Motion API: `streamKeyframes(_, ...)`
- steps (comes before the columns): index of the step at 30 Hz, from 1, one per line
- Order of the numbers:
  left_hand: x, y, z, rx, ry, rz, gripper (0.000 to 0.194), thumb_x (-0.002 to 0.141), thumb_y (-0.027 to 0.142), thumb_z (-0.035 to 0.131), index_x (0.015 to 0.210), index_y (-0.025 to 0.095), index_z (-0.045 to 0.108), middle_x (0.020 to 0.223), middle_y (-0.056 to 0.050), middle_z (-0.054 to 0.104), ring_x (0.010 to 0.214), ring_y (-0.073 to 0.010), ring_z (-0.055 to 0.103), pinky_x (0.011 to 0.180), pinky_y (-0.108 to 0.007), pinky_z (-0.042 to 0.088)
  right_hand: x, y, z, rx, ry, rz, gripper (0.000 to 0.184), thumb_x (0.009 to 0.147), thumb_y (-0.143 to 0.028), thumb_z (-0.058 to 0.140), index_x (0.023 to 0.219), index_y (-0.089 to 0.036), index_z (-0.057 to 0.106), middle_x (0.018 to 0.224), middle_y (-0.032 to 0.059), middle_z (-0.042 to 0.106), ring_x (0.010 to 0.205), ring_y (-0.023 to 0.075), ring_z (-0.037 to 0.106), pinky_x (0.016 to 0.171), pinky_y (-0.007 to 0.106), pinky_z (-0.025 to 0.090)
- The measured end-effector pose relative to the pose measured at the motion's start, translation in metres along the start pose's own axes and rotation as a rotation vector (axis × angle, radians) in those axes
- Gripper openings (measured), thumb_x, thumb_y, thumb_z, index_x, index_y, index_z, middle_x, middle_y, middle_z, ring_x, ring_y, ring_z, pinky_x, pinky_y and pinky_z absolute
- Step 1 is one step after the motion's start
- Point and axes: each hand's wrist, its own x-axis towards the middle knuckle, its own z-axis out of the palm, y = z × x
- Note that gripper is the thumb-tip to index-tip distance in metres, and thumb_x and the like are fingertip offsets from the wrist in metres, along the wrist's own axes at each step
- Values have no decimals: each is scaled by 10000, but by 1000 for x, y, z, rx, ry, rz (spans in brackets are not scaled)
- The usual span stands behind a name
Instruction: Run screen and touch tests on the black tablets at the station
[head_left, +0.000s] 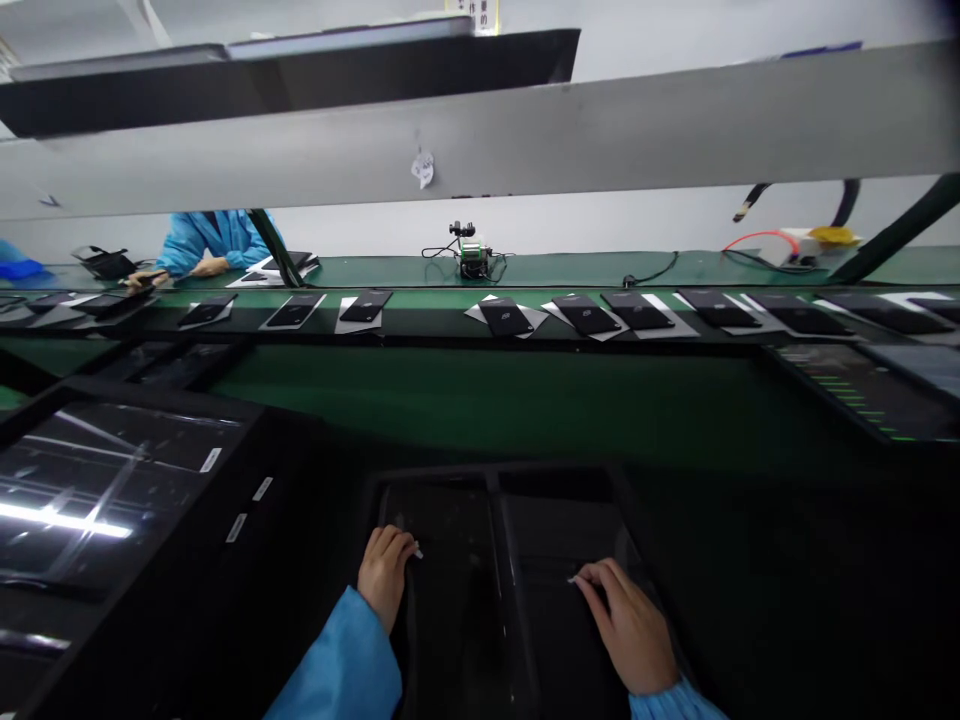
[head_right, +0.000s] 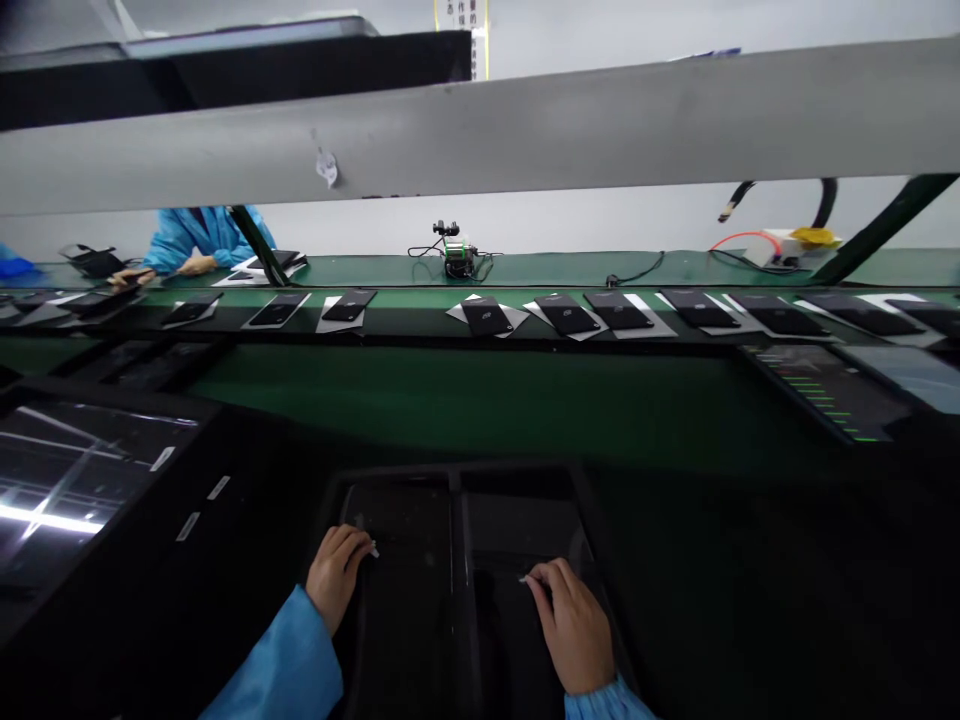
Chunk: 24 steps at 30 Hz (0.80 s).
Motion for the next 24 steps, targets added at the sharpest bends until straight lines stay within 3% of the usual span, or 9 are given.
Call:
streamKeyframes(7, -3, 0, 8, 61, -25, -5, 194, 886, 96, 431, 760, 188, 545, 720, -16, 553, 674, -179, 499, 614, -294, 448, 1, 1, 2, -9, 18, -12, 220, 953, -358, 387, 845, -249, 544, 766, -12, 614, 660, 122, 639, 591, 225, 496)
streamKeyframes(14, -10, -6, 14, 107, 29, -12, 168, 882, 122, 462, 743, 196, 519, 704, -14, 524, 649, -180, 481, 605, -301, 405, 2, -1, 2, -11, 35, -19, 243, 956, -362, 373, 817, -247, 537, 743, -6, 607, 644, 132, 642, 580, 236, 502)
streamKeyframes(24, -23, -15, 7, 28, 76, -51, 84, 905, 226, 483, 830, 197, 508, 737, -9, 549, 672, -154, 561, 624, -264, 509, 1, -1, 2, 44, 30, 47, 229, 950, -374, 383, 838, -257, 545, 773, -18, 616, 657, 116, 647, 578, 213, 507)
